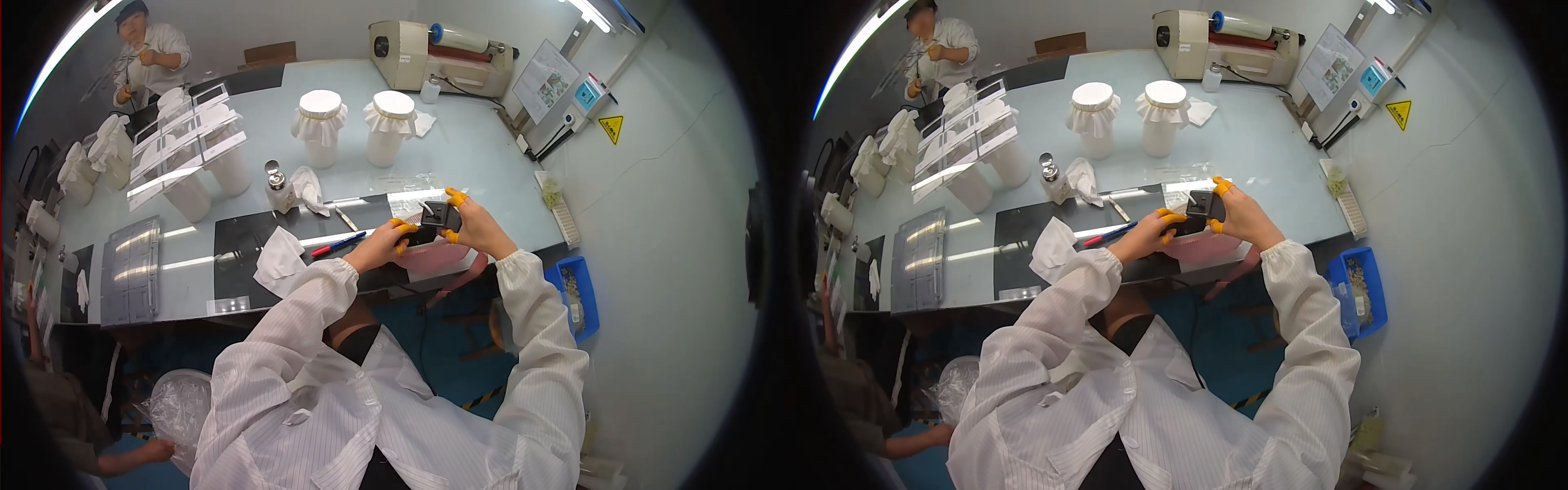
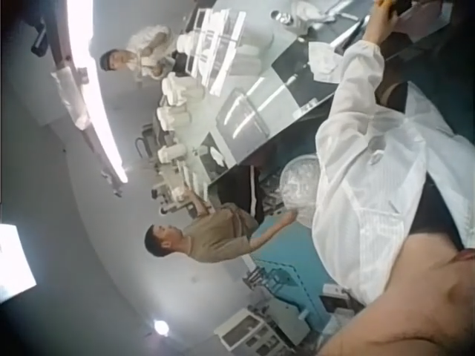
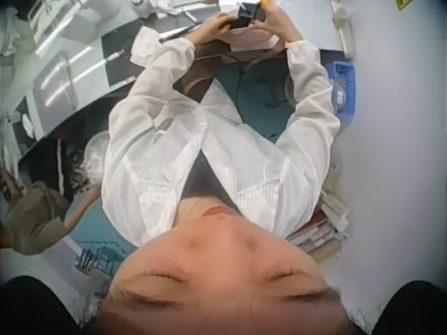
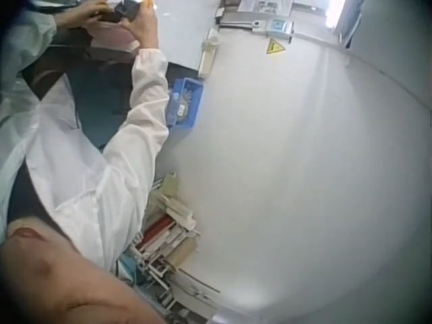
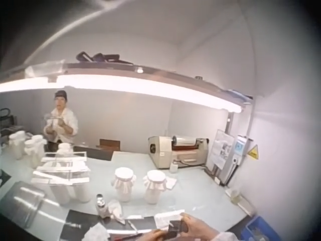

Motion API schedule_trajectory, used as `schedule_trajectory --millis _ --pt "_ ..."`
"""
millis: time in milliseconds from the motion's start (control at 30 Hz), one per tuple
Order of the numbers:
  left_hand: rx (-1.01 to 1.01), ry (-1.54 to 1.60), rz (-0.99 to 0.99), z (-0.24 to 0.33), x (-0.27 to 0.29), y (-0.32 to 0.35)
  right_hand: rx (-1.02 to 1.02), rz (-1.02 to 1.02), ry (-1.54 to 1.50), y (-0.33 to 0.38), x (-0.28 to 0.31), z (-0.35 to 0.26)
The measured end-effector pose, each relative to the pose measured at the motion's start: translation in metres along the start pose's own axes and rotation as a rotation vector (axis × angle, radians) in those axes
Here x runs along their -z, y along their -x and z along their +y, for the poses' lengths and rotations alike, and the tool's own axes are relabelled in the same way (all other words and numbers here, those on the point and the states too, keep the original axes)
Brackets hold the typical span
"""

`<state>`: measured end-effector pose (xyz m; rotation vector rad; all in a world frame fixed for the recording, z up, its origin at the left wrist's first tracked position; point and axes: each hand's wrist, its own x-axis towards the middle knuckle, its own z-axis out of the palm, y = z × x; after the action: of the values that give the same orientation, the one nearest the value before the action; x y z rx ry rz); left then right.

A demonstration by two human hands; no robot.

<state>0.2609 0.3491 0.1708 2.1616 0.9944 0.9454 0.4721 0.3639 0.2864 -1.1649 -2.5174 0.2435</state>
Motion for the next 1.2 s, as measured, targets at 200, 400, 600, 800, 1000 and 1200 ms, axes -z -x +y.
schedule_trajectory --millis 200,400,600,800,1000,1200 --pt "0.044 0.024 -0.028 0.007 0.0 -0.006 -0.051 -0.008 -0.053 0.005 0.005 0.003" --pt "-0.029 -0.061 -0.089 0.018 0.019 -0.002 -0.161 -0.156 -0.078 0.003 0.012 -0.002" --pt "0.128 -0.041 -0.029 0.028 0.031 -0.002 -0.035 -0.219 -0.099 0.006 0.011 0.017" --pt "0.072 0.011 0.181 0.023 0.028 -0.007 0.056 -0.325 -0.107 0.012 0.007 0.021" --pt "0.081 -0.017 0.286 0.033 0.023 -0.017 0.043 -0.379 0.054 0.014 -0.011 0.016" --pt "0.068 -0.056 0.348 0.02 0.016 -0.024 -0.063 -0.486 0.333 -0.002 -0.022 -0.002"
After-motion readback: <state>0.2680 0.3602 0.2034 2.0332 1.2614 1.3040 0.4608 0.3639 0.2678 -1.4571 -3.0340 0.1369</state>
